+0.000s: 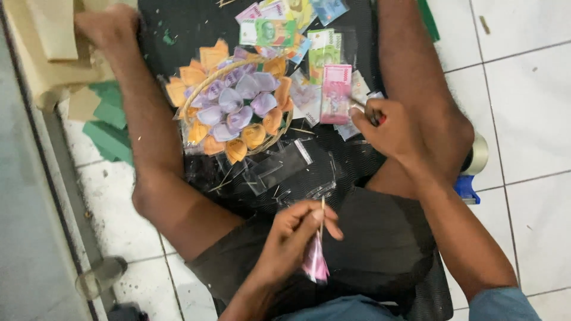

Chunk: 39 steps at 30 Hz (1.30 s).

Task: The person sits on the floor and assembles a decorative arrangement of paper flowers. They use a utility knife to trim wooden sticks, attach folded paper currency to the sticks, and place the finished units into a woven basket containing purple and orange paper petals.

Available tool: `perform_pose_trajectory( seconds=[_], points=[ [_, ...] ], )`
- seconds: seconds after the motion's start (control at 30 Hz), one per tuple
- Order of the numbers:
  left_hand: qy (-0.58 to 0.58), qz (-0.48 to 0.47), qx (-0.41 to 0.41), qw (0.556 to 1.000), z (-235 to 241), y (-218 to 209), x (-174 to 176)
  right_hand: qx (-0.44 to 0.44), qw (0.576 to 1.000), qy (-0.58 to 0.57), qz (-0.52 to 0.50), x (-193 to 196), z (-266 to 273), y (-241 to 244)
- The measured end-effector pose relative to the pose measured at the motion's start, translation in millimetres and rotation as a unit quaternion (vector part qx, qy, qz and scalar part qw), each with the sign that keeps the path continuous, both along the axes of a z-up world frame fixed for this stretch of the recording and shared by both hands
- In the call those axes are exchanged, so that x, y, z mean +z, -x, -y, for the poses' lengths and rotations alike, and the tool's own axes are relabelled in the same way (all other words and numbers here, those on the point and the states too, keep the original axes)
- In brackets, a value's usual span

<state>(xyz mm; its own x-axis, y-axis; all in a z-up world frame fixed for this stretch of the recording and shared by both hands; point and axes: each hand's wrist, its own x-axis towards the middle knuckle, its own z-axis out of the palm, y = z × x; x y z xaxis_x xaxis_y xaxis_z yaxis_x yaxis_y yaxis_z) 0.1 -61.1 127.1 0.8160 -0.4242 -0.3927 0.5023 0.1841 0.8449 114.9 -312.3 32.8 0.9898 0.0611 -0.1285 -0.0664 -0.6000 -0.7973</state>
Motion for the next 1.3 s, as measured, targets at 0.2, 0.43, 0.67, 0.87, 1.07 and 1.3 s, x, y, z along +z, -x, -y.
perform_pose_trajectory(
  seconds=[0.2,0.43,0.67,0.87,1.07,1.3],
  points=[
    [-0.069,0.086,0.017,0.994,8,20,-31,-0.021,0.983,0.175,-0.046,-106,7,-44],
    [0.048,0.008,0.199,0.979,6,19,-58,0.049,0.958,0.282,-0.031,-92,-2,-16],
    [0.188,-0.134,0.383,0.894,23,6,-75,0.086,0.982,-0.169,-0.018,-19,-49,64],
    [0.184,-0.176,0.394,0.883,40,3,-90,-0.028,0.973,-0.226,0.018,-27,-68,104],
    [0.148,-0.173,0.397,0.889,44,-3,-76,-0.048,0.968,-0.24,0.054,-35,-63,101],
    [0.121,-0.221,0.419,0.872,52,0,-78,-0.032,0.973,-0.224,0.051,-40,-60,107]
  ],
)
